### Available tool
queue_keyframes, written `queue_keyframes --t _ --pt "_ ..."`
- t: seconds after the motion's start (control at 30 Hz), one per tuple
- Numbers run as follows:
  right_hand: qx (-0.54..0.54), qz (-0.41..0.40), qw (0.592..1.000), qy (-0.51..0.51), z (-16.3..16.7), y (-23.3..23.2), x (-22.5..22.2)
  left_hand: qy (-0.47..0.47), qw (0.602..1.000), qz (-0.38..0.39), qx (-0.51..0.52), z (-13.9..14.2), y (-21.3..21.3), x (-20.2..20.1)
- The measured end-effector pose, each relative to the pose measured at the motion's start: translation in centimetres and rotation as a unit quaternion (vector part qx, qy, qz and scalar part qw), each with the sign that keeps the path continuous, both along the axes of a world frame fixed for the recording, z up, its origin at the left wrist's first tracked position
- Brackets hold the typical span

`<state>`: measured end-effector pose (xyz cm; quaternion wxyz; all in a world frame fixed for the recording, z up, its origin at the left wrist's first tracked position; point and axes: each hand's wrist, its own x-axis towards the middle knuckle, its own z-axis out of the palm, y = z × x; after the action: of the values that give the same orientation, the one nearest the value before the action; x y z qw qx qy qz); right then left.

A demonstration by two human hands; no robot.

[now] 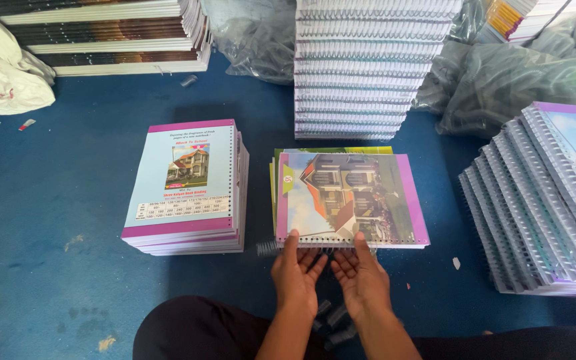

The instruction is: The person inserts a plastic spiral binding into the holes of a notebook, then places the finished notebook onto a stack. The person repeats this process with another notebook.

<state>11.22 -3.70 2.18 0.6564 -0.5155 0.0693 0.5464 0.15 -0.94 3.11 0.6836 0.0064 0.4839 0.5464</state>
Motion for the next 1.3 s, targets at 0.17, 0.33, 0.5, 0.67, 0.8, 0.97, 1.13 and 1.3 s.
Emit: queue_keyframes --t 0.17,0.33,0.5,0.67,0.8,0.97,1.13,1.3 --pt "0.036 -0.083 0.995 -0.033 0.1 -0.5 0.2 -0.005 0.999 0.033 0.032 0.3 -0.1 0.0" --pt "0.062 -0.107 0.989 -0.085 -1.3 -1.1 0.6 -0.001 0.999 0.028 0.032 0.2 -0.3 0.0" --pt "0.049 -0.087 0.992 -0.075 -1.1 -0.7 1.3 0.000 0.999 0.032 0.023 0.4 -0.3 -0.1" --pt "-0.041 -0.060 0.997 -0.028 0.0 -0.2 1.8 -0.011 0.999 0.033 0.023 0.6 -0.4 -0.1" --pt "-0.048 -0.045 0.998 0.007 -0.1 0.3 2.0 -0.008 0.999 0.032 0.032 0.9 -0.5 -0.1" --pt "-0.068 -0.007 0.996 -0.058 -0.1 0.2 2.3 -0.008 0.999 0.033 0.020 1.4 -0.5 0.0" --pt "-0.123 0.011 0.992 -0.006 0.2 1.1 2.3 -0.030 0.996 0.064 0.051 0.6 -0.4 -0.1" --pt "0.032 -0.008 0.993 0.109 -0.8 0.8 2.4 0.016 0.997 0.073 0.036 -0.9 -0.3 0.0"
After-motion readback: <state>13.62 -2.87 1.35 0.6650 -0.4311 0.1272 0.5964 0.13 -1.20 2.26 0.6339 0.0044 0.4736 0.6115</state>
